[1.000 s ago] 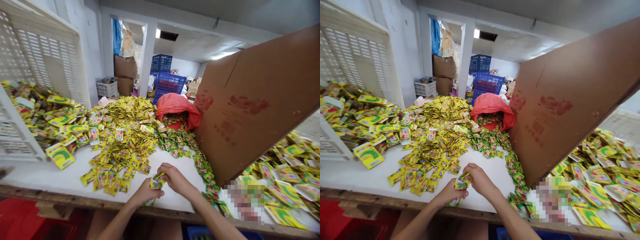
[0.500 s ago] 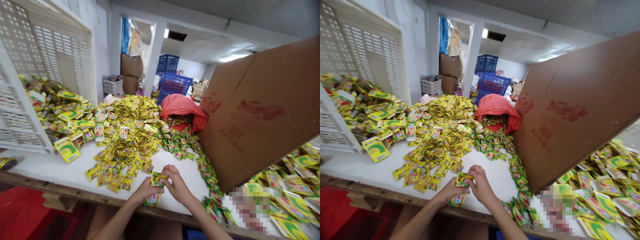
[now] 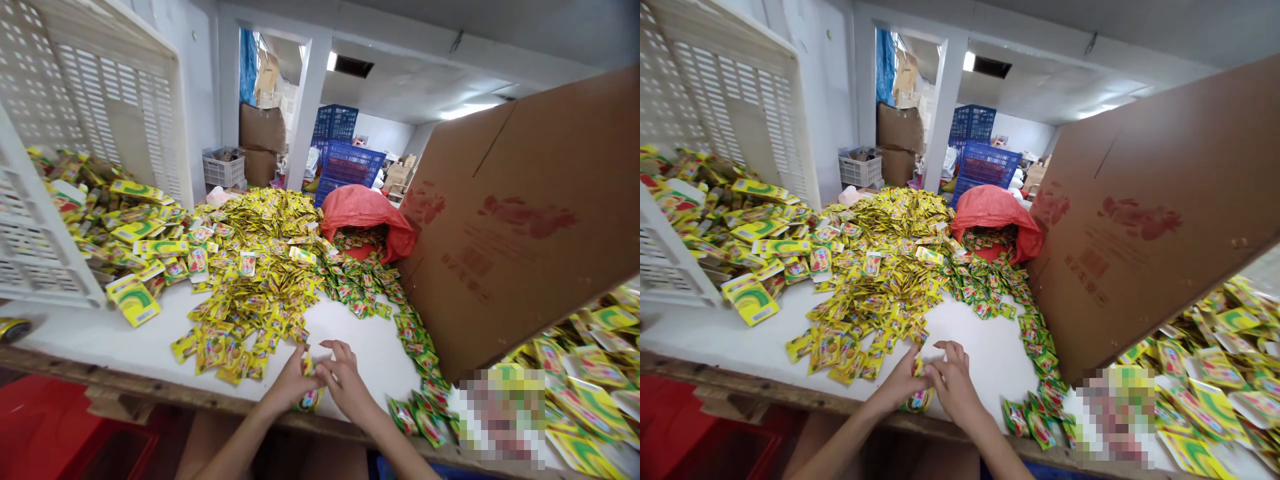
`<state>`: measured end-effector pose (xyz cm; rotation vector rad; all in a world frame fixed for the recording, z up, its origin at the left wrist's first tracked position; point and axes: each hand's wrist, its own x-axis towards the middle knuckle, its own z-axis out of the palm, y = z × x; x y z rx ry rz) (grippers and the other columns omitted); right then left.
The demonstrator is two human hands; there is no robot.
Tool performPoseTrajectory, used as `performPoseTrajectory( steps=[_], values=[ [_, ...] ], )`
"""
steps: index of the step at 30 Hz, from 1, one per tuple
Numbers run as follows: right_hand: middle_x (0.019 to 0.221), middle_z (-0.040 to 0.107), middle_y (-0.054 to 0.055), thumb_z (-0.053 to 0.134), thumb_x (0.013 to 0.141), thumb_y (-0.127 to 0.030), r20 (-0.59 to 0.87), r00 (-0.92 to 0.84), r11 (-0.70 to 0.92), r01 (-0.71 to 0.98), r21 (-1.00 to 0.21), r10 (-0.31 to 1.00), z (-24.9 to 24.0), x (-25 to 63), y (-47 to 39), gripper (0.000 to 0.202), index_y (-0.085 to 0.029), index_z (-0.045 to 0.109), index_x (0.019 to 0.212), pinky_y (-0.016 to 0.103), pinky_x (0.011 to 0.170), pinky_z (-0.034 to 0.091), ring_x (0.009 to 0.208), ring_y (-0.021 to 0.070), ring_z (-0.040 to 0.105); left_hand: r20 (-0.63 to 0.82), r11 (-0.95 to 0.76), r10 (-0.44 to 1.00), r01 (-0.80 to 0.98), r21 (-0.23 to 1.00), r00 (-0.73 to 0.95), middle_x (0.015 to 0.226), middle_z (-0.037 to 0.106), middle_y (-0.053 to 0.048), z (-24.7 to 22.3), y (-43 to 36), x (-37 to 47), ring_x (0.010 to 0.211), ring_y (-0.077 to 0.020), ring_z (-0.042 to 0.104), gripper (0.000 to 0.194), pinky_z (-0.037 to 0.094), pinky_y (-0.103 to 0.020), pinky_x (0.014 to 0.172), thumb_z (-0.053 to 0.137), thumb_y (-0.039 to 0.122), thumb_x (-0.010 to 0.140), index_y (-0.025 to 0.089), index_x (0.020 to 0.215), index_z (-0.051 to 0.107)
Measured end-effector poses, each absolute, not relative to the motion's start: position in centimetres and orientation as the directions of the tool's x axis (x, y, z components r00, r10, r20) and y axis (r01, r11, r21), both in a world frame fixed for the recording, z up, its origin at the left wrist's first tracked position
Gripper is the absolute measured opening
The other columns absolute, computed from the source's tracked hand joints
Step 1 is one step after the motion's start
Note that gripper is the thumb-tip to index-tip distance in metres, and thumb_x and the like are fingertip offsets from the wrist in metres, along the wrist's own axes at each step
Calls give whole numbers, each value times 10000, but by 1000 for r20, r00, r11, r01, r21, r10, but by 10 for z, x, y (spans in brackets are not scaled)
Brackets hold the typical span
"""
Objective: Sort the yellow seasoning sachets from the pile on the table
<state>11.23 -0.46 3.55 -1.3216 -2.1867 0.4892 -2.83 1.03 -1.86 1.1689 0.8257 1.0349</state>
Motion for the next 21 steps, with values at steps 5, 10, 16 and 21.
performPoseTrajectory(
  steps=[5, 10, 16, 21],
  values=[
    [885, 580, 45, 501, 833, -300, 215, -157, 254, 301, -919, 964, 4, 117, -11, 278, -222, 436, 1092, 348, 792, 440, 856, 189, 557, 79, -46, 986, -215, 976, 148, 906, 616, -18, -13, -3, -38, 798, -157, 590, 486, 427, -287, 757, 592, 224, 724, 241, 1088, 271],
    [847, 578, 28, 516, 826, -329, 248, -90, 263, 283, -922, 965, -5, 110, -15, 240, -200, 503, 1027, 293, 745, 447, 797, 175, 554, 113, -91, 975, -121, 988, 192, 850, 587, 3, -9, -10, -44, 769, -144, 573, 349, 420, -266, 731, 533, 237, 777, 236, 1043, 307],
    [802, 597, 35, 472, 853, -345, 284, -234, 355, 366, -860, 930, 9, 108, -4, 218, -180, 609, 817, 277, 724, 439, 776, 173, 552, 202, -232, 960, 141, 962, 196, 700, 516, 9, -5, -3, -51, 705, -149, 519, 141, 396, -244, 652, 482, 297, 808, 180, 731, 498],
    [812, 609, 35, 498, 842, -326, 313, -119, 335, 341, -879, 942, 9, 105, -3, 204, -190, 582, 968, 280, 724, 456, 773, 170, 570, 212, -213, 970, -11, 977, 121, 898, 603, -36, 2, -6, -50, 830, -166, 568, 233, 427, -273, 775, 493, 204, 791, 197, 1024, 483]
  ],
)
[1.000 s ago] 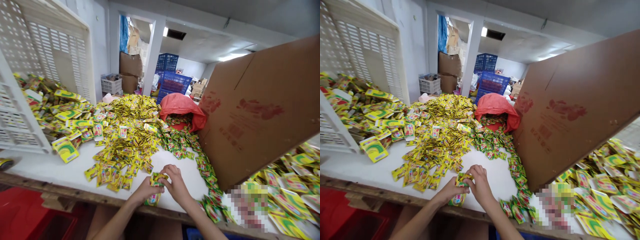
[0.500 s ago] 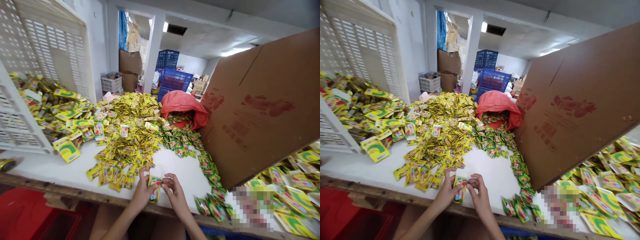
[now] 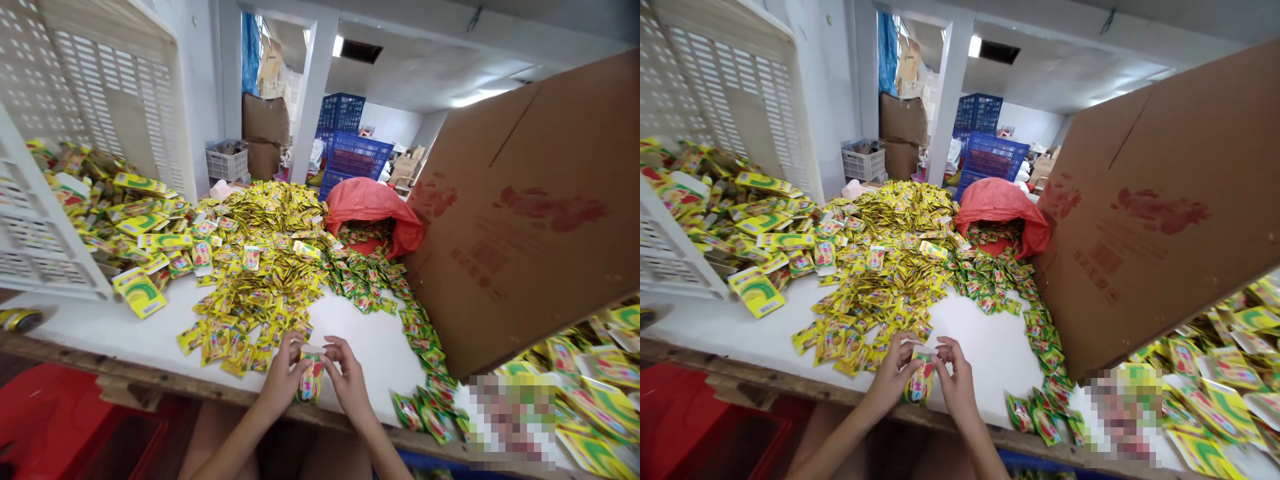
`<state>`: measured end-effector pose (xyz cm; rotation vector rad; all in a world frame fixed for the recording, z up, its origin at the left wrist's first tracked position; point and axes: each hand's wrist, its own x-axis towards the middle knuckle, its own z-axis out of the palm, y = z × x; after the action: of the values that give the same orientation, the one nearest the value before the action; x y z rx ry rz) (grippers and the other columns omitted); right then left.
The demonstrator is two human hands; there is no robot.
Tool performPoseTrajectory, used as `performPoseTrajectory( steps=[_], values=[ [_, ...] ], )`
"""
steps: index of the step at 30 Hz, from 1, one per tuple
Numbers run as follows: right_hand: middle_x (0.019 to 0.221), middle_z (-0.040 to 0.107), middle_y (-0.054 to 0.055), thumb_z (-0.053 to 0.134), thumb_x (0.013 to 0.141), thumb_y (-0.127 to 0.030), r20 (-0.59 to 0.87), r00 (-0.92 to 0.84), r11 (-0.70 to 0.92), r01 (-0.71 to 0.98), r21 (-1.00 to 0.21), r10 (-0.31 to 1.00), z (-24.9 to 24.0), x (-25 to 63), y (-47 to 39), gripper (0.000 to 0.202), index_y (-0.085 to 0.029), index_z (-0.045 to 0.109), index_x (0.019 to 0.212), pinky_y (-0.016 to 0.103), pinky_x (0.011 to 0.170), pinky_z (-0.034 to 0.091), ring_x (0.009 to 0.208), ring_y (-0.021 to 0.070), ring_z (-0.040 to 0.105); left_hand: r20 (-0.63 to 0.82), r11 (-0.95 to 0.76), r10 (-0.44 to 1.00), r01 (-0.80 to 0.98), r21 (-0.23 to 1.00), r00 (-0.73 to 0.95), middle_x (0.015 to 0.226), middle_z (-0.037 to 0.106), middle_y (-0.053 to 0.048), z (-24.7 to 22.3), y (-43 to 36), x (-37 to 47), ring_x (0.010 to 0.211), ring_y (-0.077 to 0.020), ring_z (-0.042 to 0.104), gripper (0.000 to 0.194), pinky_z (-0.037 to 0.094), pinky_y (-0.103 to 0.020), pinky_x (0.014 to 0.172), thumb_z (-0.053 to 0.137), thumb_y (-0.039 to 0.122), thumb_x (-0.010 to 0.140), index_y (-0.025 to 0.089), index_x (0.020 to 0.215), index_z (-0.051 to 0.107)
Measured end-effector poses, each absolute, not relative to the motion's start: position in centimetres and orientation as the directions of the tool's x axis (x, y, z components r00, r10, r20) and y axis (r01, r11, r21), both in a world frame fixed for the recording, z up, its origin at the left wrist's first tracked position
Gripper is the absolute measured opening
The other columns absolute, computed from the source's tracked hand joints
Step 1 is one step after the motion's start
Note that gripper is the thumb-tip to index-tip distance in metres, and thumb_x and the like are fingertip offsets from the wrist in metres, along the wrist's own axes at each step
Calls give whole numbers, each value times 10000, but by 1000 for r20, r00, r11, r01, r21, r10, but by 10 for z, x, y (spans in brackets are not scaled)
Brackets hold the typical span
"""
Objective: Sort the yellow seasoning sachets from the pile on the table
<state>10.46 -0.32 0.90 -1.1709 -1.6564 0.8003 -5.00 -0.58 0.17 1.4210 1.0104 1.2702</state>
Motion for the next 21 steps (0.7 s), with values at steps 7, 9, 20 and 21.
performPoseTrajectory(
  steps=[7, 9, 20, 21],
  values=[
    [907, 635, 50, 531, 822, -294, 358, -191, 402, 322, -857, 914, 22, 100, -22, 140, -214, 639, 863, 323, 799, 458, 877, 199, 578, 266, -285, 952, 117, 951, 155, 908, 646, -53, 19, -21, -54, 893, -192, 574, 130, 419, -288, 825, 492, 248, 795, 191, 844, 598],
    [877, 645, 50, 529, 820, -315, 341, -152, 373, 345, -861, 928, 23, 99, -23, 159, -208, 639, 862, 315, 764, 469, 835, 199, 589, 248, -265, 960, 133, 955, 131, 865, 653, -47, 20, -21, -53, 849, -188, 583, 134, 430, -280, 791, 489, 245, 792, 191, 832, 606],
    [669, 618, 21, 539, 799, -372, 242, -107, 265, 350, -899, 964, 18, 100, -2, 209, -169, 573, 757, 249, 585, 446, 622, 153, 554, 193, -207, 976, 168, 964, 96, 660, 578, -2, 19, -1, -48, 611, -137, 516, 138, 388, -218, 581, 507, 262, 774, 168, 728, 598],
    [658, 611, 18, 541, 797, -377, 234, -114, 259, 340, -904, 966, 19, 101, -2, 219, -167, 569, 742, 245, 576, 445, 613, 149, 548, 188, -202, 977, 160, 966, 98, 658, 578, -3, 18, -1, -48, 611, -137, 516, 141, 388, -218, 583, 510, 267, 773, 166, 727, 598]
  ],
)
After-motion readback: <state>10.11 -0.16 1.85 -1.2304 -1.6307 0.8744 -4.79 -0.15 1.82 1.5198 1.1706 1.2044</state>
